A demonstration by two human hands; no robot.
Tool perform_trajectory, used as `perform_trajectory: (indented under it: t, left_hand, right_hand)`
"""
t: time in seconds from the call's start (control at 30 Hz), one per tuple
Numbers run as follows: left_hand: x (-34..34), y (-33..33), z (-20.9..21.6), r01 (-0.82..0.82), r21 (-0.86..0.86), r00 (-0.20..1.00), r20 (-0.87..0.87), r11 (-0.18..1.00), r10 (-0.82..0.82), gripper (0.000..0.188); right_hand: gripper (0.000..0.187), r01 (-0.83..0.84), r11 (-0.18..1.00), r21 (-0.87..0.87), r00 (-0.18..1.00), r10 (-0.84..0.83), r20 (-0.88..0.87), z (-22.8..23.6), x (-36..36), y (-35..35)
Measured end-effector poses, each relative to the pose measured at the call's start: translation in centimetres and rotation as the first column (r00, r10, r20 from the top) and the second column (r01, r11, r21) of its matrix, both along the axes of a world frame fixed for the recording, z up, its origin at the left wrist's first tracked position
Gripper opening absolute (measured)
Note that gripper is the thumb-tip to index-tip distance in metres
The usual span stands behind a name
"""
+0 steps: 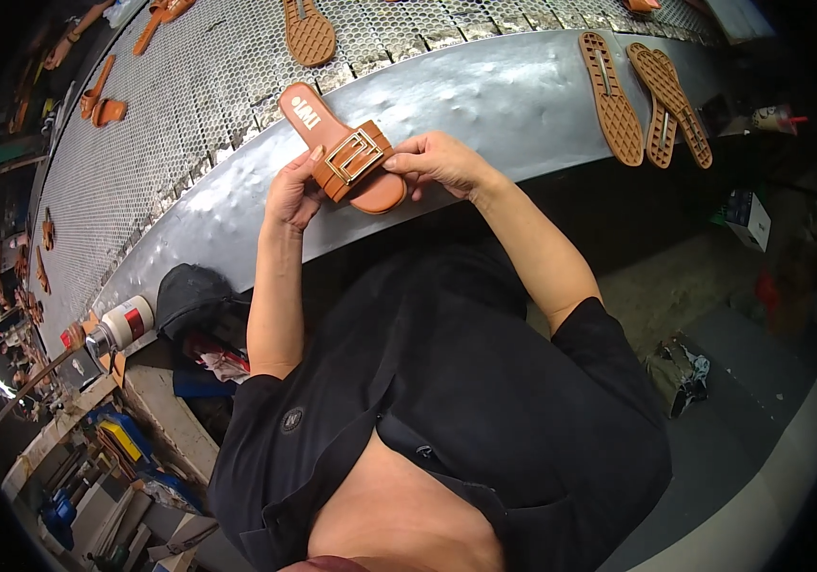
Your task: Inspecting and aligning sandal upper components with soles on a production line.
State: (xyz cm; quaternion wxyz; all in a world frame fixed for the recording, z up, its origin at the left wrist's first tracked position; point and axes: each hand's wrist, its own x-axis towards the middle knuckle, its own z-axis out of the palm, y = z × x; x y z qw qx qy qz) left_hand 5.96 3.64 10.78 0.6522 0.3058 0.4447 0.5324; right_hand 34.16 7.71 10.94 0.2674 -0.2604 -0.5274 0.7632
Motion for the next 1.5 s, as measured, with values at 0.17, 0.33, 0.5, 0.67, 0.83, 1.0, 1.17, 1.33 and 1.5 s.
perform_trajectory:
  t: [0.17,0.33,0.5,0.67,0.83,1.0,1.17,1.33,1.5]
  left_hand:
    - [0.1,0.2,-0.3,0.054,0.032,0.998,0.038,0.998,-0.056,0.032]
    - [1.1,-0.1,-0.3,0.039,0.048,0.998,0.048,0.998,-0.041,0.033]
    - [3.0,-1.7,0.8,0.030,0.154,0.971,0.230,0.988,-0.066,0.040]
    - [6.1,-4.4,0.8,0.166,0.179,0.964,0.178,0.970,-0.197,0.040]
    - [7.7,-3.9,0.1,0.066,0.125,0.998,-0.021,0.990,-0.063,0.037]
    - [8.7,-3.3,0.0,0.037,0.138,0.999,-0.007,0.990,-0.036,0.033]
    - [9.0,-3.0,-1.1,0.021,0.160,1.000,-0.004,0.987,-0.020,0.031]
    - [9.4,-2.7,-1.6,-0.020,0.156,0.998,0.055,0.987,0.012,0.031]
    - [10.2,-3.1,-1.5,0.057,0.203,0.996,0.054,0.977,-0.069,0.037]
  right_hand:
    - [0.024,0.003,0.986,-0.168,0.992,-0.024,-0.125,-1.3,0.2,-0.6]
    - [0.020,0.113,0.983,-0.147,0.980,-0.135,-0.145,-1.8,0.2,-0.5]
    - [0.022,0.171,0.983,-0.068,0.969,-0.180,-0.167,-2.4,0.6,0.0]
    - [0.018,0.252,0.948,-0.194,0.925,-0.295,-0.238,-3.3,0.8,0.0]
    - [0.018,0.233,0.948,-0.215,0.933,-0.281,-0.227,-3.5,0.6,-0.2]
    - [0.018,0.217,0.939,-0.268,0.917,-0.290,-0.275,-4.2,1.1,0.1]
    - [0.018,0.239,0.942,-0.234,0.928,-0.293,-0.231,-3.2,1.6,-0.3]
    - [0.034,0.206,0.968,0.141,0.977,-0.211,0.022,-1.0,1.5,-2.1]
    - [0.025,0.247,0.958,0.144,0.967,-0.234,-0.100,-0.9,0.4,-2.6]
